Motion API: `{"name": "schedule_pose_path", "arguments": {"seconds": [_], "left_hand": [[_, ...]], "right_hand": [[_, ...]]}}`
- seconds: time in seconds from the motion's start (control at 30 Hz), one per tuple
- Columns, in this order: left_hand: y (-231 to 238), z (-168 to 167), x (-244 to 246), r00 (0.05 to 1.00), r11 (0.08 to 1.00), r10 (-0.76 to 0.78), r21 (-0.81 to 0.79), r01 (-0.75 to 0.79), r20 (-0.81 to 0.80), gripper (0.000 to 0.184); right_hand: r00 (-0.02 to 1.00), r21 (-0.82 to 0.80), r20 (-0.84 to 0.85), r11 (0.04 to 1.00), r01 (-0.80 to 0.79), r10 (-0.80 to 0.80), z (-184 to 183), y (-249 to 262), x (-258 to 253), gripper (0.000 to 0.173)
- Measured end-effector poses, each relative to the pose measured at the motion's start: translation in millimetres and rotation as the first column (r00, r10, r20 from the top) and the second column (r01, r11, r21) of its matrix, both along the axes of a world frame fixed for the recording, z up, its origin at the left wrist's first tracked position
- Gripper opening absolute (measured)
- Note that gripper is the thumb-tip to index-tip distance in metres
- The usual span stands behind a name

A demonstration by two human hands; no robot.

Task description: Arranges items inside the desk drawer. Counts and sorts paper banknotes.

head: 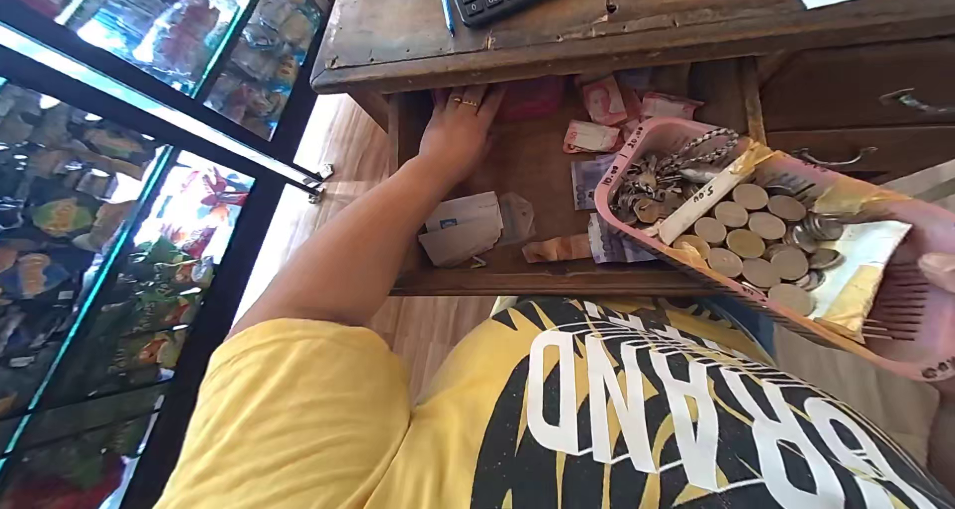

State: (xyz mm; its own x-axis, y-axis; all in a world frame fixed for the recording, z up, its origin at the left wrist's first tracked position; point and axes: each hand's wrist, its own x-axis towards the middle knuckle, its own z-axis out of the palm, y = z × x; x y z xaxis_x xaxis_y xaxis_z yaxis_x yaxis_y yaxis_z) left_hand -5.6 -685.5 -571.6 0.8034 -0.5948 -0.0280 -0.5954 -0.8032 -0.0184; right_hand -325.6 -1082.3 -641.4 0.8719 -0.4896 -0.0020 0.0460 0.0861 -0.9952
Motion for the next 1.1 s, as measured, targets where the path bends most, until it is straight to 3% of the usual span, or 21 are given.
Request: {"name": "schedule_pose_path", "arguments": {"seconds": [0.03,0.1,0.13,0.2,0.3,0.4,0.5,0.57,0.7,0.87,0.93,1.0,1.1], "left_hand": [[-5,-3,6,1.000,1.000,0.008,0.021,-0.008,0.011,0.066],[-13,-3,15,0.999,0.999,0.035,0.041,-0.035,0.006,0.066],[-16,-3,19,0.998,0.997,0.055,0.050,-0.055,-0.002,0.063],[-18,-1,25,0.996,0.995,0.087,0.058,-0.086,-0.014,0.054],[-10,-3,29,0.994,0.995,0.098,-0.016,-0.098,0.057,0.044],[-2,-2,21,0.989,0.987,0.137,-0.094,-0.131,0.057,0.043],[5,2,4,0.984,0.981,0.171,-0.101,-0.165,0.053,0.044],[15,0,-6,0.991,0.992,0.111,-0.076,-0.105,0.070,0.044],[32,-16,-21,0.992,0.996,-0.079,-0.036,0.083,0.102,0.044],[36,-20,-23,0.942,0.983,-0.163,-0.039,0.182,0.294,0.039],[34,-22,-20,0.912,0.974,-0.168,-0.079,0.212,0.373,0.037],[29,-21,-16,0.903,0.981,-0.119,-0.090,0.170,0.412,0.037],[16,-16,-8,0.936,1.000,0.014,0.003,-0.016,0.352,0.042]], "right_hand": [[0.944,-0.175,0.163,0.950,-0.259,0.287,-11,-21,-2,0.035],[0.999,-0.133,0.001,0.991,0.034,-0.034,20,19,6,0.022],[0.992,-0.104,-0.090,0.992,0.076,-0.085,29,26,7,0.023],[0.984,-0.067,-0.164,0.996,0.060,-0.070,33,24,6,0.025],[0.989,-0.063,-0.138,0.997,0.036,-0.044,31,22,6,0.028],[0.993,-0.059,-0.108,0.998,0.036,-0.042,37,28,12,0.028],[0.986,-0.021,-0.153,0.998,0.058,-0.060,36,32,7,0.017],[0.996,-0.002,-0.040,0.997,-0.075,0.075,6,8,-5,0.021],[0.995,0.002,-0.094,1.000,0.031,-0.030,8,12,-3,0.019],[0.997,0.003,-0.072,1.000,0.026,-0.025,5,11,-2,0.016],[0.997,0.009,-0.075,1.000,-0.003,0.004,5,12,3,0.024],[0.996,0.029,-0.090,1.000,0.001,0.002,8,13,4,0.024],[0.994,0.019,-0.096,0.998,0.058,-0.056,23,24,4,0.015]]}}
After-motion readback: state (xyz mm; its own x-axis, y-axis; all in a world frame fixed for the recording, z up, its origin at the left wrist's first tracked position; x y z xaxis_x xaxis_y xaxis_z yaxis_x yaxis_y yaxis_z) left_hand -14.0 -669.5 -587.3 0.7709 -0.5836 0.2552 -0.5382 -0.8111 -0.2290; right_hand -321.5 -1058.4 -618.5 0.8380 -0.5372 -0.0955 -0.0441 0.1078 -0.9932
